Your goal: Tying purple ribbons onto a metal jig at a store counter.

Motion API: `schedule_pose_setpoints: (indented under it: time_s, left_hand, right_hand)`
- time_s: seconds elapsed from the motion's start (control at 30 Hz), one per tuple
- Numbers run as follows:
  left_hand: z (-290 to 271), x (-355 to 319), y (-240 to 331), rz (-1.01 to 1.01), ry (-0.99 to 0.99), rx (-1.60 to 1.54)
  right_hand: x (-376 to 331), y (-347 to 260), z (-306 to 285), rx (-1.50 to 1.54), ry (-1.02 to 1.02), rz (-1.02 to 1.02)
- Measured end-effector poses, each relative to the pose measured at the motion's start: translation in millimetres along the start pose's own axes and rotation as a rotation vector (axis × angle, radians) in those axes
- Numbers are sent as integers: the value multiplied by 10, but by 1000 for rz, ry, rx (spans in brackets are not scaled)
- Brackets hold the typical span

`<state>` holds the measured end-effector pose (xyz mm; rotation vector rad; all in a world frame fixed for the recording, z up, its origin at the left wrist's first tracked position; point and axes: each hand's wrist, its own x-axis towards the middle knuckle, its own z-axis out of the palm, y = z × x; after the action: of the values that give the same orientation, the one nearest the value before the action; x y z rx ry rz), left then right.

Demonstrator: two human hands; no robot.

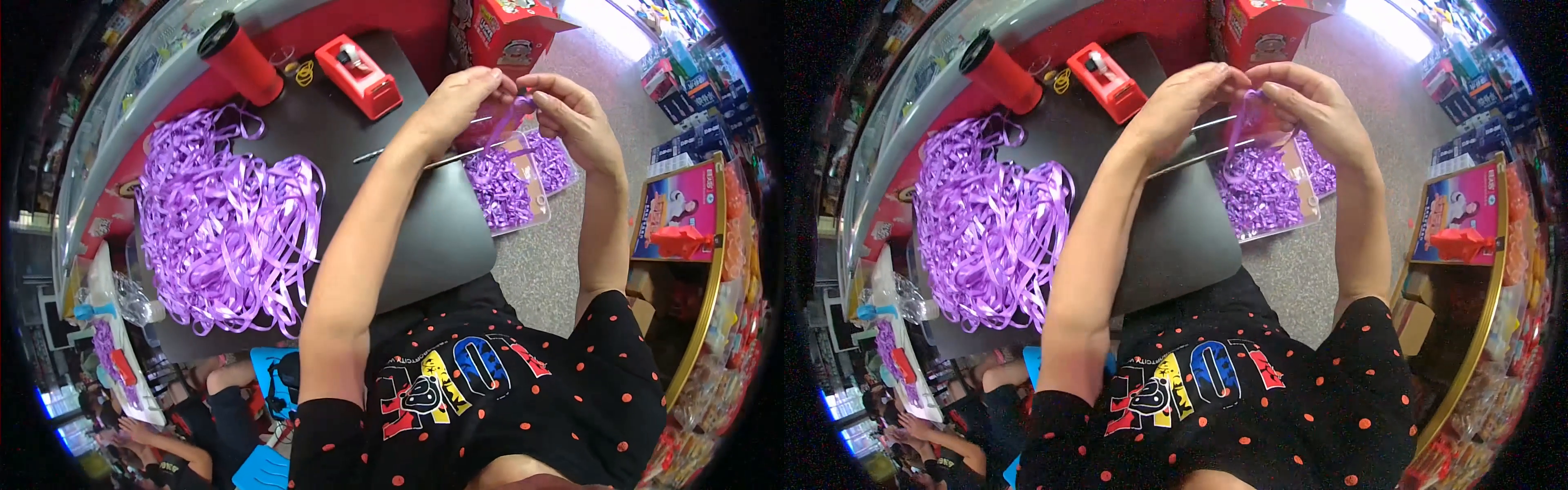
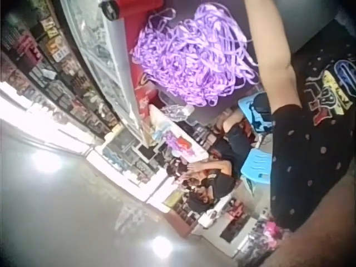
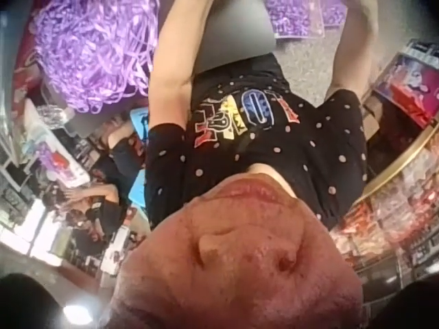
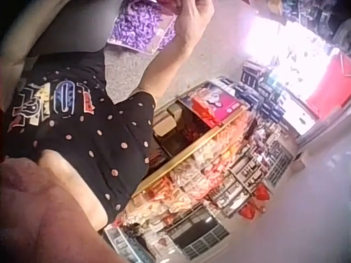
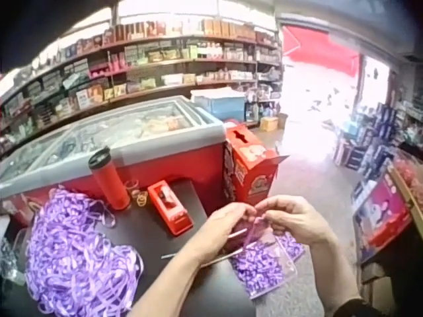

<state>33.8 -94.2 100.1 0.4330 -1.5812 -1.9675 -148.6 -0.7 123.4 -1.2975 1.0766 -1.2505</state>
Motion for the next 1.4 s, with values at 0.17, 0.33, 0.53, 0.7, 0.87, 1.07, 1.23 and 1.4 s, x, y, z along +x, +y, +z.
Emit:
schedule_pose_setpoints:
  time_s: [0.17,0.33,0.53,0.7,0.87,1.07,1.23,1.4]
  left_hand:
    - [-32,331,-215,-213,-175,-189]
    - [-98,581,-362,-233,-283,-291]
    - [-304,868,-403,-146,-310,363]
    - [-482,797,-361,-179,-358,849]
    - [-545,649,-262,-349,-410,1203]
    - [-489,324,-402,119,2,1255]
    - [-132,90,-473,-31,401,1106]
    - [-163,-21,-645,24,398,1139]
  right_hand:
    - [34,181,-312,-13,49,-12]
    - [56,268,-450,14,107,20]
    - [61,639,-594,-165,165,147]
    - [165,1089,-429,22,57,298]
    - [197,1517,-150,451,-43,361]
    - [211,1687,163,579,36,343]
    - [185,1706,209,586,77,315]
    - [186,1725,225,559,111,329]
